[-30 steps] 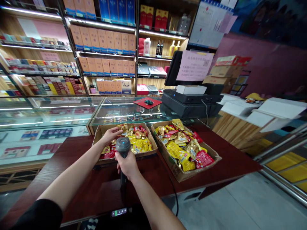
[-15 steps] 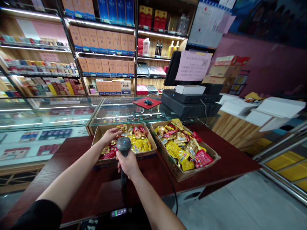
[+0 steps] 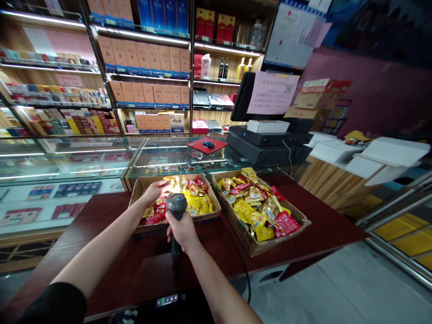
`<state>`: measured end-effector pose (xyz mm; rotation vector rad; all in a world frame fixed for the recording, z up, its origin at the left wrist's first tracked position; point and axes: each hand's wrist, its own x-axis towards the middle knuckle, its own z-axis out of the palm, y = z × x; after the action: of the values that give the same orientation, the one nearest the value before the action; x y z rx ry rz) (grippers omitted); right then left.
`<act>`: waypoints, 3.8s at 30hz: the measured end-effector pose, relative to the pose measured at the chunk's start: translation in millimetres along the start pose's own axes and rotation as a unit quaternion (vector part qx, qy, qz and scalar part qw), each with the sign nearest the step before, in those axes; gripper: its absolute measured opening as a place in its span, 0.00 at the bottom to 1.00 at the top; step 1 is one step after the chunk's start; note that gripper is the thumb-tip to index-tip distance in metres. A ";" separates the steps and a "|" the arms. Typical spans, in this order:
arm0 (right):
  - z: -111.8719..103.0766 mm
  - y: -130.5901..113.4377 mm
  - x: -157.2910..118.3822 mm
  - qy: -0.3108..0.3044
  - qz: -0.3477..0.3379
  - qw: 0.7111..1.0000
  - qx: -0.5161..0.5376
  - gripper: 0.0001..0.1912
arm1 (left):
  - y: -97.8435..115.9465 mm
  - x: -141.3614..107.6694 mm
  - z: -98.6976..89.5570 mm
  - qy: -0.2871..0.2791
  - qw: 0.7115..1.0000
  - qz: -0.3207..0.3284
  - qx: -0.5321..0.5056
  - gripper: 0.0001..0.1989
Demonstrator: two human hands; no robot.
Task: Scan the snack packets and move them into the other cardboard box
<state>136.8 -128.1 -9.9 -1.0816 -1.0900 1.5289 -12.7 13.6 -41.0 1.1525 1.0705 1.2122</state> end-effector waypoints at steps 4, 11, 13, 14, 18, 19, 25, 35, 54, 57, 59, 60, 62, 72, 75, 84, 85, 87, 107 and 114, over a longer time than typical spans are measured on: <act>-9.7 -11.7 7.6 0.016 0.000 0.999 0.031 0.18 | 3.3 -2.1 1.9 0.033 0.999 -0.014 -0.003 0.25; -46.9 -44.1 42.1 0.084 -0.033 0.994 0.055 0.12 | 19.7 -7.3 23.2 -0.076 0.993 -0.090 0.028 0.23; -63.3 -56.9 51.4 0.089 0.014 0.993 0.078 0.09 | 29.4 -3.1 37.2 -0.111 0.987 -0.109 0.034 0.23; -72.3 -63.5 54.9 0.092 0.028 0.991 0.092 0.08 | 34.7 0.4 45.9 -0.125 0.985 -0.113 0.034 0.23; -115.2 -91.0 60.5 0.118 0.048 0.983 0.131 0.03 | 53.1 19.9 93.9 -0.163 0.976 -0.144 0.005 0.17; -127.8 -97.8 59.7 0.126 0.051 0.981 0.137 0.02 | 56.0 24.8 109.3 -0.171 0.973 -0.156 -0.003 0.15; -214.6 -130.5 42.5 0.180 0.044 0.970 0.157 0.03 | 60.1 39.9 217.5 -0.202 0.961 -0.190 -0.008 0.10; -289.0 -140.9 7.4 0.312 -0.012 0.940 0.136 0.03 | 53.3 48.7 278.6 -0.161 0.971 -0.120 0.132 0.14; -74.7 -72.9 83.8 0.006 0.153 0.968 0.199 0.04 | 63.9 0.6 -31.7 -0.008 0.968 -0.125 0.218 0.24; -47.8 -54.9 92.2 -0.022 0.213 0.954 0.209 0.03 | 41.1 -6.7 -41.0 -0.004 0.937 -0.046 0.347 0.19; -35.2 -44.6 95.2 -0.023 0.241 0.943 0.227 0.04 | 25.1 -8.2 -36.9 -0.021 0.891 0.021 0.454 0.17; -30.7 -40.1 95.8 -0.021 0.248 0.939 0.236 0.05 | 17.6 -7.8 -32.7 -0.029 0.864 0.052 0.500 0.19; -25.6 -32.7 95.0 -0.013 0.251 0.935 0.250 0.05 | 4.9 -4.7 -22.9 -0.075 0.811 0.103 0.571 0.26; -36.0 -22.1 87.7 0.027 0.253 0.935 0.247 0.06 | -12.6 18.2 -9.9 -0.152 0.799 0.071 0.577 0.17; -39.9 -25.2 88.6 0.035 0.249 0.934 0.254 0.05 | -2.8 18.3 -11.6 -0.101 0.840 0.067 0.529 0.10; -58.8 -35.3 81.4 0.009 0.185 0.947 0.261 0.04 | 34.9 3.8 -16.9 -0.116 0.978 -0.150 -0.092 0.11; -59.4 -36.5 80.1 0.002 0.179 0.949 0.260 0.05 | 36.1 2.2 -16.3 -0.127 0.972 -0.166 -0.105 0.11; -59.7 -39.0 77.7 -0.012 0.173 0.950 0.259 0.07 | 37.1 -0.1 -14.6 -0.134 0.967 -0.187 -0.109 0.11; -53.6 -81.4 76.6 0.034 0.054 0.996 0.061 0.04 | 30.4 -3.1 11.5 -0.259 0.951 -0.117 0.122 0.16; -65.9 -66.0 72.7 0.075 0.075 0.988 0.111 0.06 | 18.2 13.6 11.3 -0.056 0.990 -0.129 0.023 0.21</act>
<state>200.6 -36.9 30.0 -1.1238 -0.7306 1.6142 -2.8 26.5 -21.6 1.0668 1.1275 0.9147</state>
